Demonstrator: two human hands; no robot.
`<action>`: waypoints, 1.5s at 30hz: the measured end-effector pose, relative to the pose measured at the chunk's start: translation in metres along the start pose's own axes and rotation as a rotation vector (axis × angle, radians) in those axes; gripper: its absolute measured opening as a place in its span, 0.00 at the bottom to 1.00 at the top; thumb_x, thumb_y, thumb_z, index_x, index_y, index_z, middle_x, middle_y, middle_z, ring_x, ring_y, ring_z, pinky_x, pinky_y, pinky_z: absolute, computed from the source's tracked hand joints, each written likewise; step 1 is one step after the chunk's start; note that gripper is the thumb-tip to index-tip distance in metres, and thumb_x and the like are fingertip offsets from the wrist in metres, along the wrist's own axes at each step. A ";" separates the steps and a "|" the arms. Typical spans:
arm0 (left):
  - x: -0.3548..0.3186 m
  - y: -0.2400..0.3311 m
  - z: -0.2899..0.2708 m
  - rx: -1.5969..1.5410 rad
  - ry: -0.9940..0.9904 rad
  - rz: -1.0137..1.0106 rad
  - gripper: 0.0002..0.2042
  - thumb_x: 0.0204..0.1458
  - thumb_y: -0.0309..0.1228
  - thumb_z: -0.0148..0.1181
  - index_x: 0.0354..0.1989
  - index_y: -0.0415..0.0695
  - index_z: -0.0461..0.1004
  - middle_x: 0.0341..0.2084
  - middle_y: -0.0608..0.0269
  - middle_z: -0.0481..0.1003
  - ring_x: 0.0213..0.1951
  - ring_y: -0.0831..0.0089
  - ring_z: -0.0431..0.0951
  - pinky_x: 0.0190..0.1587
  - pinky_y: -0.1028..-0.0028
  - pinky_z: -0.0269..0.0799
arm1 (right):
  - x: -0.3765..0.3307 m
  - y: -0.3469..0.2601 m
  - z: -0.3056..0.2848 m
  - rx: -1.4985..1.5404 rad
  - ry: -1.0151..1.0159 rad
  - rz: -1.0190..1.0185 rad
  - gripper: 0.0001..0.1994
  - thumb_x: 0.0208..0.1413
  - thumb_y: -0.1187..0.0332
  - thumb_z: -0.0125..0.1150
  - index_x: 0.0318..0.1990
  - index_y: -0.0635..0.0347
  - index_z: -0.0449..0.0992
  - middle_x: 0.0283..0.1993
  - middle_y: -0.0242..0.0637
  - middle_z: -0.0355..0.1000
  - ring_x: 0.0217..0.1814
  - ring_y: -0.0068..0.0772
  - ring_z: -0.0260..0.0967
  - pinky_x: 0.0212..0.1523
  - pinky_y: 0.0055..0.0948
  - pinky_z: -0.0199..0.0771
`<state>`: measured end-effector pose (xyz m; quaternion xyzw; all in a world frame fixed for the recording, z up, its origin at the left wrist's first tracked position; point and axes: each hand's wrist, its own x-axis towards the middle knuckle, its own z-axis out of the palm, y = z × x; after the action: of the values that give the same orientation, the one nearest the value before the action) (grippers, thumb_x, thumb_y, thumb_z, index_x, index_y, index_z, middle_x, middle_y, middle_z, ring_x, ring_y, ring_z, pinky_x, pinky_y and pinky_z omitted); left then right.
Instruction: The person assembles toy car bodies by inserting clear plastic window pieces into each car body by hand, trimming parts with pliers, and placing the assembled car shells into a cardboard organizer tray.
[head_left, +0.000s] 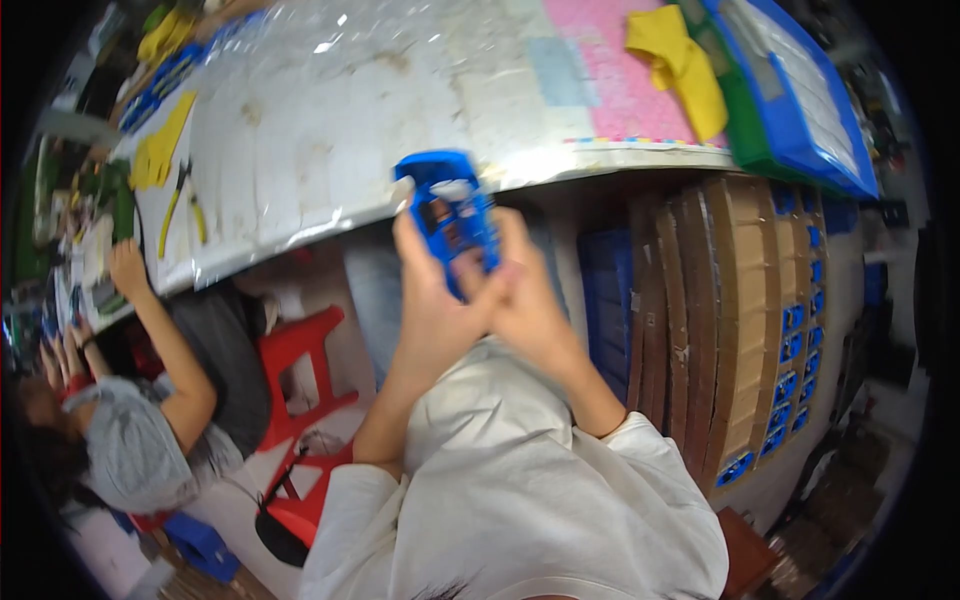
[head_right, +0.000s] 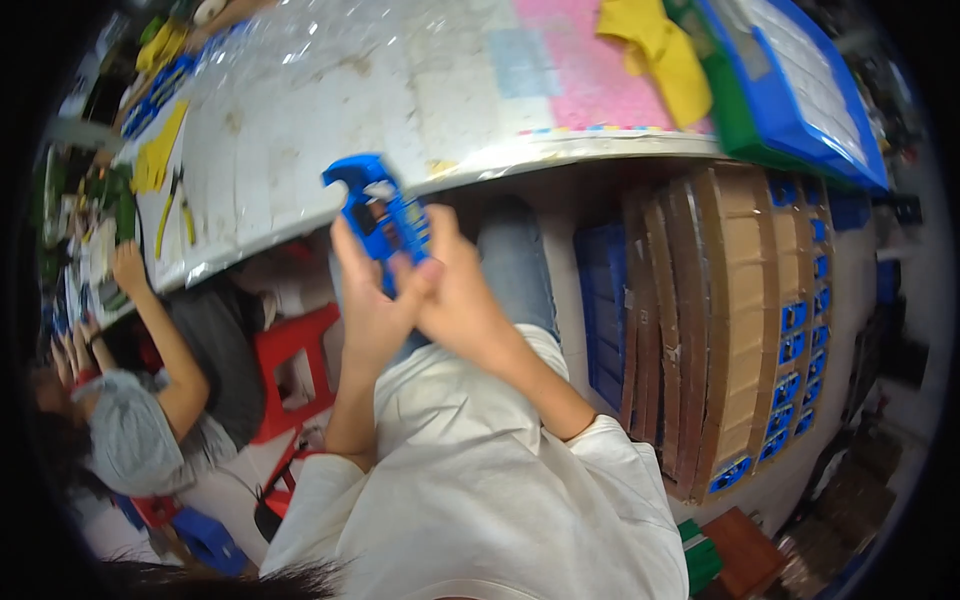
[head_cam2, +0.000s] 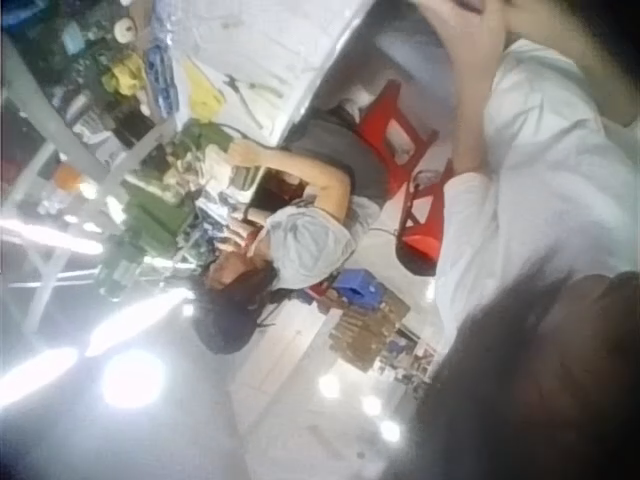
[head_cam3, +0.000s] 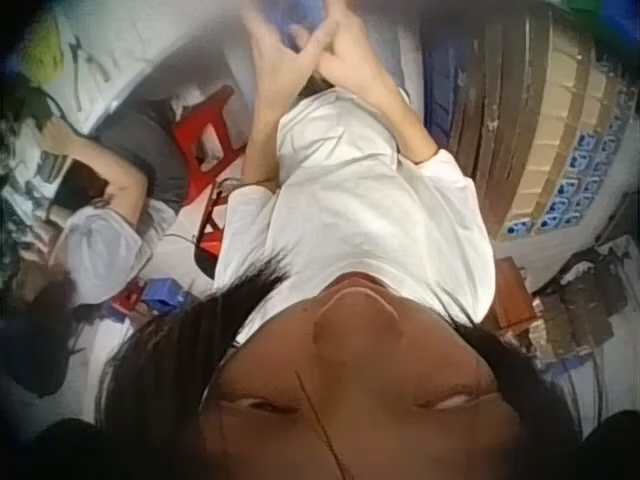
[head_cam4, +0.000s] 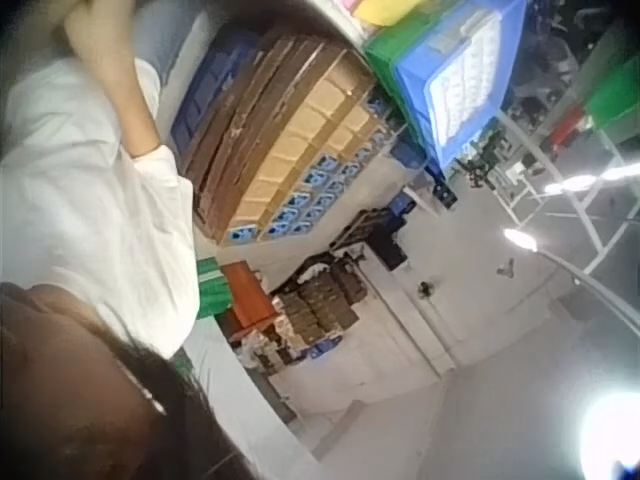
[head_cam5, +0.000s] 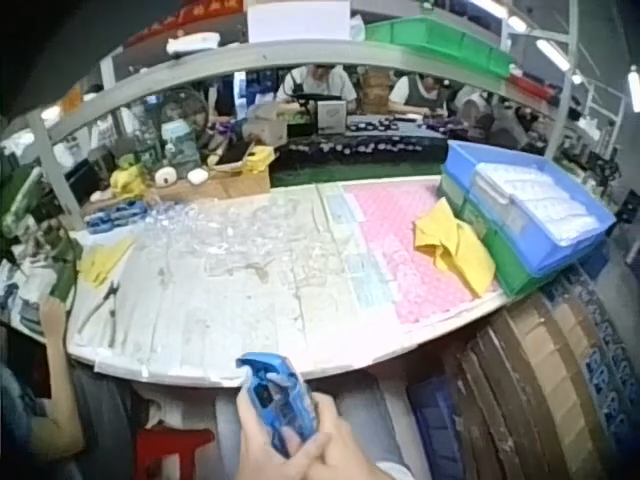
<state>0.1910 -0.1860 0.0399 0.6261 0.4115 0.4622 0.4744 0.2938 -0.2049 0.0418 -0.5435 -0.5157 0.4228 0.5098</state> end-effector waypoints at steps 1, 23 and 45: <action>0.007 -0.004 0.002 -0.097 0.027 -0.159 0.36 0.45 0.24 0.61 0.59 0.35 0.45 0.49 0.56 0.60 0.48 0.71 0.64 0.49 0.73 0.64 | -0.001 0.009 0.000 -0.006 -0.021 -0.082 0.22 0.47 0.73 0.55 0.49 0.71 0.56 0.39 0.55 0.67 0.40 0.48 0.69 0.41 0.35 0.68; 0.163 -0.058 -0.142 1.310 0.503 0.481 0.24 0.49 0.42 0.54 0.48 0.35 0.66 0.44 0.45 0.69 0.47 0.50 0.67 0.52 0.61 0.59 | -0.496 0.104 -0.379 -1.521 1.492 1.039 0.10 0.42 0.69 0.53 0.28 0.70 0.74 0.26 0.55 0.71 0.28 0.54 0.70 0.28 0.46 0.68; 0.148 -0.038 -0.060 0.837 -0.326 0.754 0.05 0.40 0.23 0.56 0.27 0.41 0.71 0.30 0.62 0.71 0.37 0.64 0.68 0.39 0.68 0.63 | -0.484 0.059 -0.391 -1.550 1.255 1.246 0.26 0.37 0.53 0.67 0.37 0.66 0.69 0.35 0.55 0.71 0.39 0.55 0.70 0.38 0.46 0.70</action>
<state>0.1647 -0.0240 0.0385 0.9263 0.2296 0.2951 0.0466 0.6329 -0.7280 -0.0005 -0.9798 0.0613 -0.1694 -0.0873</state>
